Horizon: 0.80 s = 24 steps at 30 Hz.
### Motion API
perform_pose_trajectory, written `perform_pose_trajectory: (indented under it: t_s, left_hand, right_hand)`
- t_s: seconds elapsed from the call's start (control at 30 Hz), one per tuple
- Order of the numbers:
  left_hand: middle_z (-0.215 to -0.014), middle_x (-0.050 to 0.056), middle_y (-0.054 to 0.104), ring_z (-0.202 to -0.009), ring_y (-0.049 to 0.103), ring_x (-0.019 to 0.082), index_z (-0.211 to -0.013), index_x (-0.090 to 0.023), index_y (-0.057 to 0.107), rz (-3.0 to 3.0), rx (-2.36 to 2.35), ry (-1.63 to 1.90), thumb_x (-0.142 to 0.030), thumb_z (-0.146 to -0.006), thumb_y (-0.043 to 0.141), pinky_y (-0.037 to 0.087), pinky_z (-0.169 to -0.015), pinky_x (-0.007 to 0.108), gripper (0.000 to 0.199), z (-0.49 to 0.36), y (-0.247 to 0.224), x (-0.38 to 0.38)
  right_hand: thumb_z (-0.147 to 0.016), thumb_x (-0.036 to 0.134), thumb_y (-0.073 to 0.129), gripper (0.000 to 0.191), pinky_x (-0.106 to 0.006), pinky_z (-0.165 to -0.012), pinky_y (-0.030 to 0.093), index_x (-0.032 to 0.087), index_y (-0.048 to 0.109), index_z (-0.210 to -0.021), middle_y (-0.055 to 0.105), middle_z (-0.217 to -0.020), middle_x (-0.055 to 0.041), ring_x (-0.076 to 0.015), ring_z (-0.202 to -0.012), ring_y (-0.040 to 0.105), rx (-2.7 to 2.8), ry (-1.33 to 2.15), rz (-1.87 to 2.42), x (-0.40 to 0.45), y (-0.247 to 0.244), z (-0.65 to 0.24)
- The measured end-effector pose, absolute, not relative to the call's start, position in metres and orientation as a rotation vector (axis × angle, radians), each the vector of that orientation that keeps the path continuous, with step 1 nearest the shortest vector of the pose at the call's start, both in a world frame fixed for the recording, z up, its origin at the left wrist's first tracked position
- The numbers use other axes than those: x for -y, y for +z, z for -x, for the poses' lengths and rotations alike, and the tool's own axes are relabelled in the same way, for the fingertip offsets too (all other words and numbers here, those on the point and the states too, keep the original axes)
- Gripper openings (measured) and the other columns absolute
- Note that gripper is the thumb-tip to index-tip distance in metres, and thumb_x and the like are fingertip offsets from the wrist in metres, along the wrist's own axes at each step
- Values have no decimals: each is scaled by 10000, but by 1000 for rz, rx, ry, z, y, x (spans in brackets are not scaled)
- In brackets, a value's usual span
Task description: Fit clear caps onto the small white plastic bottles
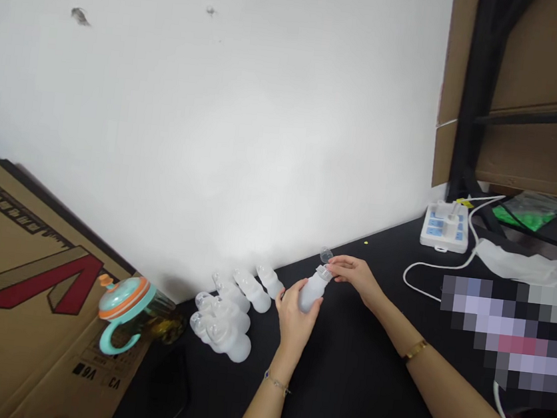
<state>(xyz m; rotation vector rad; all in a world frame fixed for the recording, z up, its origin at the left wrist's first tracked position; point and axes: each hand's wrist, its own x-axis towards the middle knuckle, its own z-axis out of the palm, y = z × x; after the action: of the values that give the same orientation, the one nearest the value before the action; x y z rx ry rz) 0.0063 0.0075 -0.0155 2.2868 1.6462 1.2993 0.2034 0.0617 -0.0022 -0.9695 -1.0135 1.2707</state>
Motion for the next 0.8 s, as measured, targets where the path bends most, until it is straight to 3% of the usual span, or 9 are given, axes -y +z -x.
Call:
perform_pose_trajectory:
  t_s: [0.4, 0.8]
  left_hand:
    - [-1201, 98, 722, -1107, 679, 278, -1206, -214, 627, -2268, -1630, 1322, -372, -864, 672, 348, -1121, 558, 380, -7, -14, -7]
    - [-1215, 111, 713, -1121, 669, 285, -1228, -209, 622, -2242, -1614, 1304, -392, -876, 659, 378, -1108, 543, 399, -9, -13, -5]
  right_hand:
    - [-657, 381, 862, 412, -314, -724, 606, 184, 784, -1010, 787, -1046, -99, -286, -1021, 723, 1118, 1311, 857, -58, 1, -202]
    - [-645, 382, 868, 404, -309, -700, 613, 186, 785, -989, 790, -1010, -95, -273, -969, 734, 1112, 1317, 855, -57, 4, -201]
